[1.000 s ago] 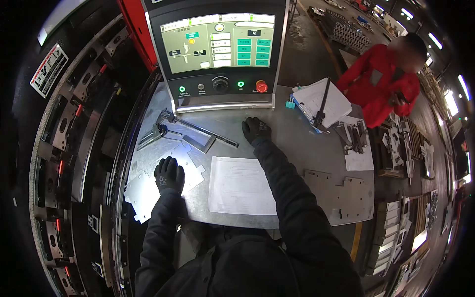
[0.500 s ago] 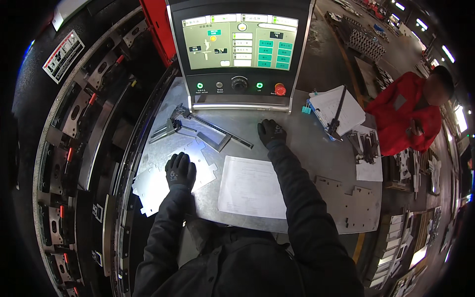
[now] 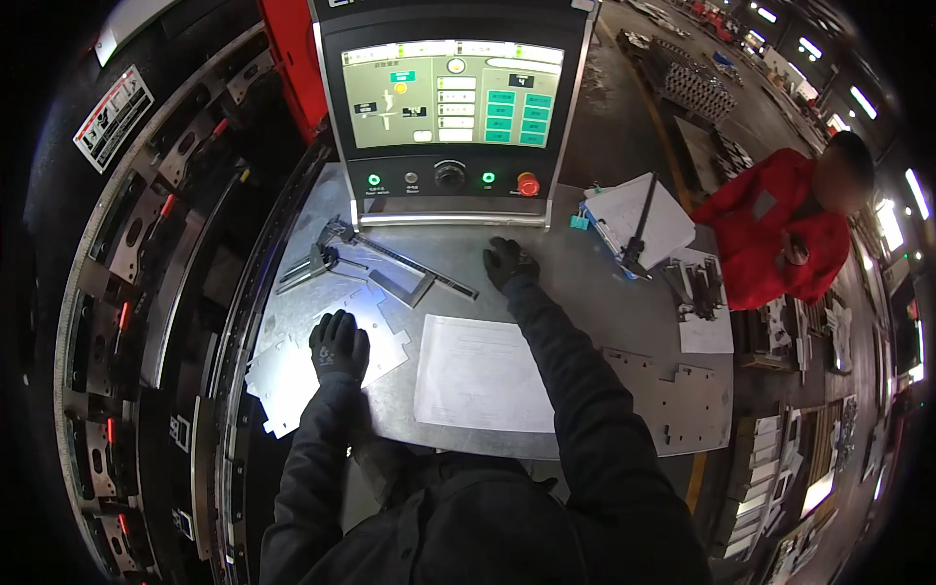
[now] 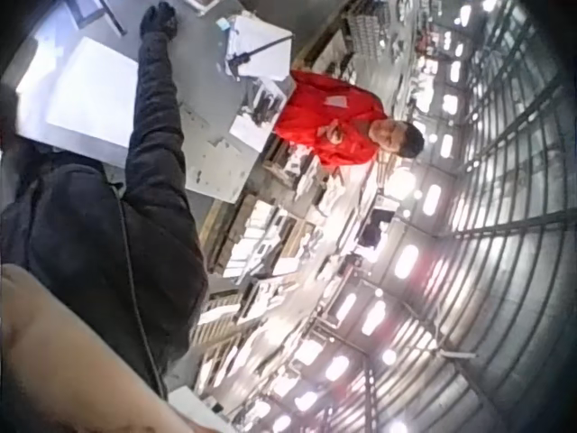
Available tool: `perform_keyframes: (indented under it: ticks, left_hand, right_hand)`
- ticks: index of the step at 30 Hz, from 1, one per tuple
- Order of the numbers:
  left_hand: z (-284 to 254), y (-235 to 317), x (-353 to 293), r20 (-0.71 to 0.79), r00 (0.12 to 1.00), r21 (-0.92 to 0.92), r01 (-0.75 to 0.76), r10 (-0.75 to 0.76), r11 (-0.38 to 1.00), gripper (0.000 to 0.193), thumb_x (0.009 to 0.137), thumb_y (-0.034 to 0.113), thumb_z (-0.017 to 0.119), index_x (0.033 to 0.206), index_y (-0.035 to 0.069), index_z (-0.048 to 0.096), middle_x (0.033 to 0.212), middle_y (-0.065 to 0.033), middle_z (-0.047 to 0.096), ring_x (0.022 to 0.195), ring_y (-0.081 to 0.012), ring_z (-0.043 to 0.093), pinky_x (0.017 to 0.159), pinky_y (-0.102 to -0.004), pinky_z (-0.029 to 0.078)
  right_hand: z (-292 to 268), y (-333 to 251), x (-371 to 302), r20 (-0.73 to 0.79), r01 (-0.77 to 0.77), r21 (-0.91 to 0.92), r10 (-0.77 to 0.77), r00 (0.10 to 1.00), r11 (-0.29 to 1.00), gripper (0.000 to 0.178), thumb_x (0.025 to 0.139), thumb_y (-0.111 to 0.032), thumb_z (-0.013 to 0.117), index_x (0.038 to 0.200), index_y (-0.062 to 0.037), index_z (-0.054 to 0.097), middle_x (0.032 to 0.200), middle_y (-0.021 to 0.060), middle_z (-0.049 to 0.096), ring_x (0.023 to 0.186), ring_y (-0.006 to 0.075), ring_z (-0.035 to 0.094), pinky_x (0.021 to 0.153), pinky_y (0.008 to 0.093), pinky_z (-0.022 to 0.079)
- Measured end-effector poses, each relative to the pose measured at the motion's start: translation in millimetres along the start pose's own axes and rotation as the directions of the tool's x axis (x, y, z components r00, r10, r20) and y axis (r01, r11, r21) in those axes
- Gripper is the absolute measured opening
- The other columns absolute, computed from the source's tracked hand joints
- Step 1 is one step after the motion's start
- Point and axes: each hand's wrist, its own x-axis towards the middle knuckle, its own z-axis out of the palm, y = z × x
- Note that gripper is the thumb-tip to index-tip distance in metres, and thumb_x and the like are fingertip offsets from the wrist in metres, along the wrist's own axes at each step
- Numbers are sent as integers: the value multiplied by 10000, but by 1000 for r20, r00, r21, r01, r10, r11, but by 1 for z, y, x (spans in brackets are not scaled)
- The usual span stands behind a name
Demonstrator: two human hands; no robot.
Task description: Operate and program an industrial CNC machine using a touchscreen interface.
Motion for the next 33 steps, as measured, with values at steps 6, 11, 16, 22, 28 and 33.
perform_keyframes:
  ticks: [6, 11, 16, 22, 28, 33]
  left_hand:
    - [-5, 0, 0, 30, 999, 21, 22, -23, 1000, 228, 713, 177, 575, 906, 58, 552, 958, -95, 581, 895, -315, 520, 785, -400, 394]
    - [1, 3, -2, 93, 992, 2, 82, -82, 997, 259, 734, 205, 570, 957, 73, 567, 1035, -89, 591, 996, -331, 509, 858, -419, 378]
    - [-3, 1, -2, 167, 975, 9, 148, -148, 989, 305, 756, 237, 566, 1021, 87, 582, 1111, -84, 603, 1103, -347, 501, 934, -439, 362]
    - [-10, 6, 7, 60, 996, 4, 60, -60, 998, 227, 714, 185, 567, 908, 68, 550, 982, -93, 586, 908, -319, 511, 804, -401, 387]
    - [-7, 4, 6, 22, 1000, 13, 11, -11, 1000, 193, 702, 160, 566, 867, 63, 537, 925, -94, 572, 853, -309, 513, 772, -386, 392]
    - [-5, 6, 7, -22, 1000, 28, -8, 9, 1000, 186, 703, 156, 567, 861, 64, 533, 905, -91, 561, 851, -305, 508, 773, -384, 389]
  right_hand:
    - [-28, -60, 47, -40, 96, 174, -90, 995, 980, 438, 818, -300, 519, 1234, -180, 456, 853, 93, 608, 719, 327, 582, 601, 429, 446]
    - [-38, -106, 108, -181, 260, 157, -231, 956, 953, 551, 808, -282, 524, 1329, -179, 376, 912, 116, 630, 750, 338, 598, 610, 434, 453]
    - [-46, -128, 124, -191, 310, 110, -286, 939, 944, 578, 796, -272, 538, 1333, -146, 369, 896, 139, 635, 740, 356, 600, 600, 443, 452]
    - [-61, -135, 113, -3, 236, 40, -236, 972, 971, 611, 778, -275, 541, 1328, -92, 349, 916, 170, 633, 747, 358, 601, 624, 450, 459]
    - [-51, -116, 122, -128, 290, 121, -275, 953, 949, 642, 765, -243, 550, 1344, -83, 322, 885, 183, 632, 711, 368, 596, 621, 454, 458]
    - [-67, -88, 155, -181, 133, 349, -72, 981, 928, 705, 778, -284, 561, 1397, -122, 266, 734, 102, 602, 620, 276, 571, 551, 374, 428]
